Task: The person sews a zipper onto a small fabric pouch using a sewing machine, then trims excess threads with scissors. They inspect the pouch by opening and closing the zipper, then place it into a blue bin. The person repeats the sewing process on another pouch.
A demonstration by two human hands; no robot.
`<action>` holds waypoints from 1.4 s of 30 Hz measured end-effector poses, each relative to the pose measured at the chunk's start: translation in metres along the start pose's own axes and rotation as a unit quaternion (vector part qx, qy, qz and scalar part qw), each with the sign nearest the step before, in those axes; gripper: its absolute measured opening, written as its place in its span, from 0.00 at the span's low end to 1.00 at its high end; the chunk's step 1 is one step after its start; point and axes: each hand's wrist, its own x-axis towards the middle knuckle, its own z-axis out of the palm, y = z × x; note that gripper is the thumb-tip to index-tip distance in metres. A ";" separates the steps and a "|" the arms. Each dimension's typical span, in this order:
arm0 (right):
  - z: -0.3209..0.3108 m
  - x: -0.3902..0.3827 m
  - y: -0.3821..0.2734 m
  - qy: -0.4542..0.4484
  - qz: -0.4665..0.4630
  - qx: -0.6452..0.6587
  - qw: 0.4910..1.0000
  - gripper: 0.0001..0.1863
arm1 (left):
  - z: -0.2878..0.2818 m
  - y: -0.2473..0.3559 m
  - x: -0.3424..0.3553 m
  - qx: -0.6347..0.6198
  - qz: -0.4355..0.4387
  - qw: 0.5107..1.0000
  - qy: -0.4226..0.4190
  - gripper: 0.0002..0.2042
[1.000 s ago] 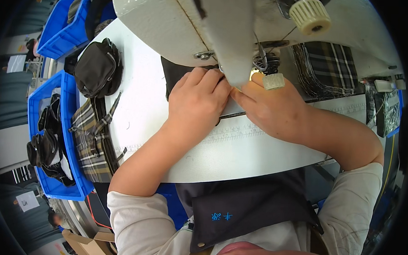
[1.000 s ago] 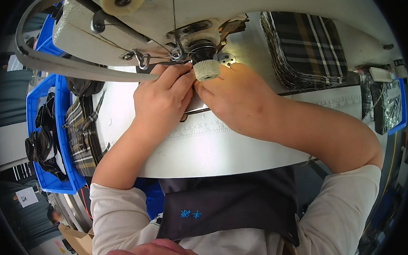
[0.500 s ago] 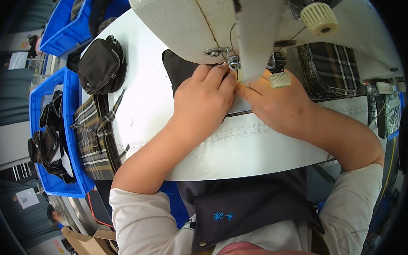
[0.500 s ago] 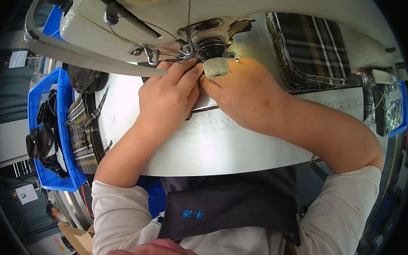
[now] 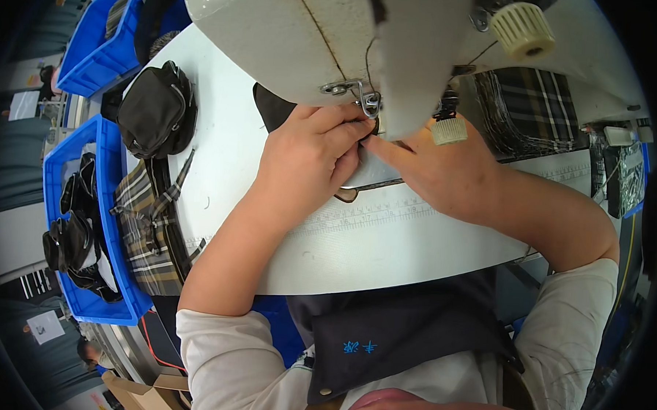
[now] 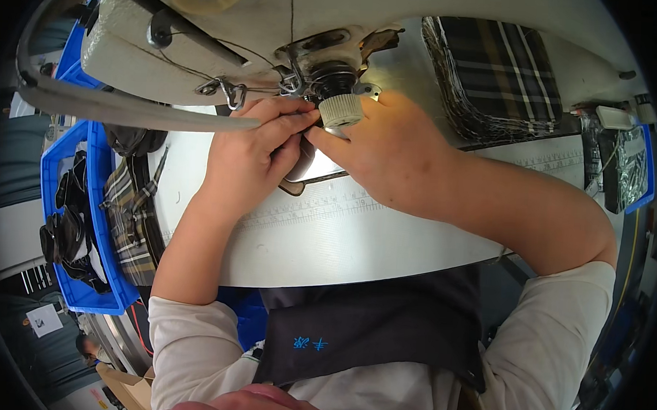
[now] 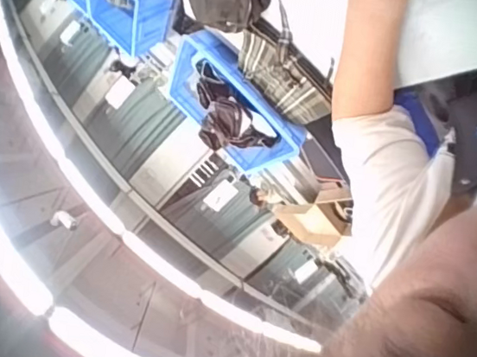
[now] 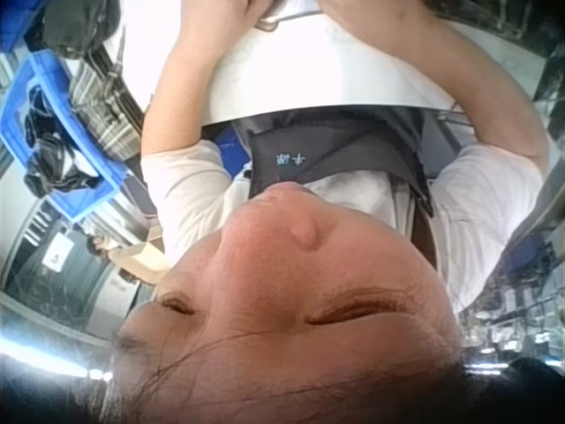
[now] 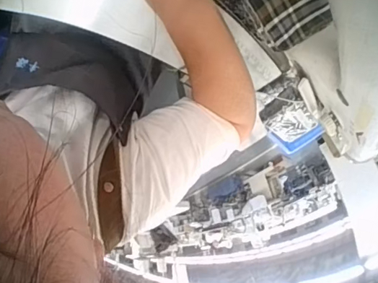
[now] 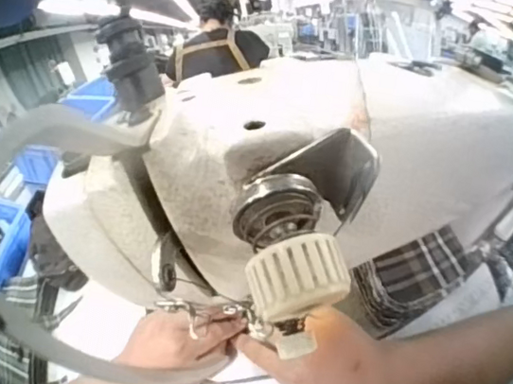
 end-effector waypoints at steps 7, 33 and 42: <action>-0.003 0.003 0.001 -0.062 0.009 0.020 0.998 0.13 | 0.003 0.001 0.001 0.094 0.068 0.993 0.019 0.15; -0.002 0.003 0.000 -0.020 -0.002 0.032 0.999 0.11 | 0.016 0.021 -0.005 0.228 0.023 0.973 0.024 0.16; 0.005 0.003 0.003 0.005 0.009 0.012 1.000 0.13 | 0.015 0.015 -0.002 0.146 -0.012 0.988 0.055 0.14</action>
